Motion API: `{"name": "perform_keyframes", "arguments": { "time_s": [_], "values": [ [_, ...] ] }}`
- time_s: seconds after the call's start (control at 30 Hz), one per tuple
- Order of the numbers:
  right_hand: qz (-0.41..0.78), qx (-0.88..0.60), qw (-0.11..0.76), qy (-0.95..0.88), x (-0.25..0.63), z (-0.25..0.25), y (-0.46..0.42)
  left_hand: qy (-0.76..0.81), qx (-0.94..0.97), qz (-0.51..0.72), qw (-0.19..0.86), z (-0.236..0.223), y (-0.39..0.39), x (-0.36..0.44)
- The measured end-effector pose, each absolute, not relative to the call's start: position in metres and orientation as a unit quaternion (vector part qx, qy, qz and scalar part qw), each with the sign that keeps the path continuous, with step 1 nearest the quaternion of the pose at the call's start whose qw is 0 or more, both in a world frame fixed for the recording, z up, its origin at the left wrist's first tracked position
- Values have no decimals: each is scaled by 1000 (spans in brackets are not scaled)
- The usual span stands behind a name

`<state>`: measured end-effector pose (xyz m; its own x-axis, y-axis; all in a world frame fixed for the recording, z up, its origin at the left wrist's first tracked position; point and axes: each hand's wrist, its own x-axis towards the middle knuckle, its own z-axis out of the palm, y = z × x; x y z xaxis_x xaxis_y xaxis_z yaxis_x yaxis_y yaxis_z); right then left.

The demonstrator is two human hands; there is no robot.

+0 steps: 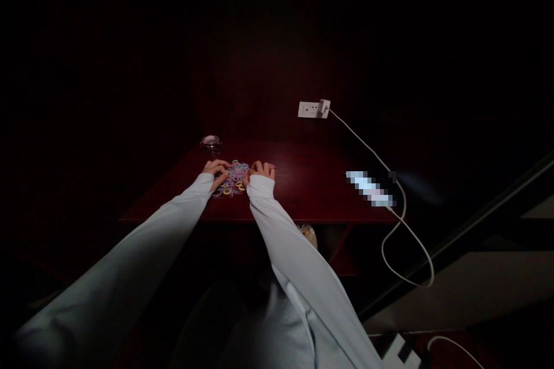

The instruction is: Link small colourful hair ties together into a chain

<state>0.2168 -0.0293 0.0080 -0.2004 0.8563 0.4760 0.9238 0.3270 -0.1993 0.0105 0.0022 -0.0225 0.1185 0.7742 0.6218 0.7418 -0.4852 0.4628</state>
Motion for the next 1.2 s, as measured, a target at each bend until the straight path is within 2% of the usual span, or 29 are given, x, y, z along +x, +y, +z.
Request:
{"name": "perform_keyframes", "arguments": {
  "time_s": [0.47,0.87,1.2],
  "values": [
    [-70,-538,273,-794,216,10,-29,510,740,438,20,-26,6,10],
    [10,-508,309,-804,214,6,-26,483,757,436,59,-23,-2,7],
    [-11,-686,392,-613,263,3,2,488,745,450,63,-24,-3,0]
  ]
}}
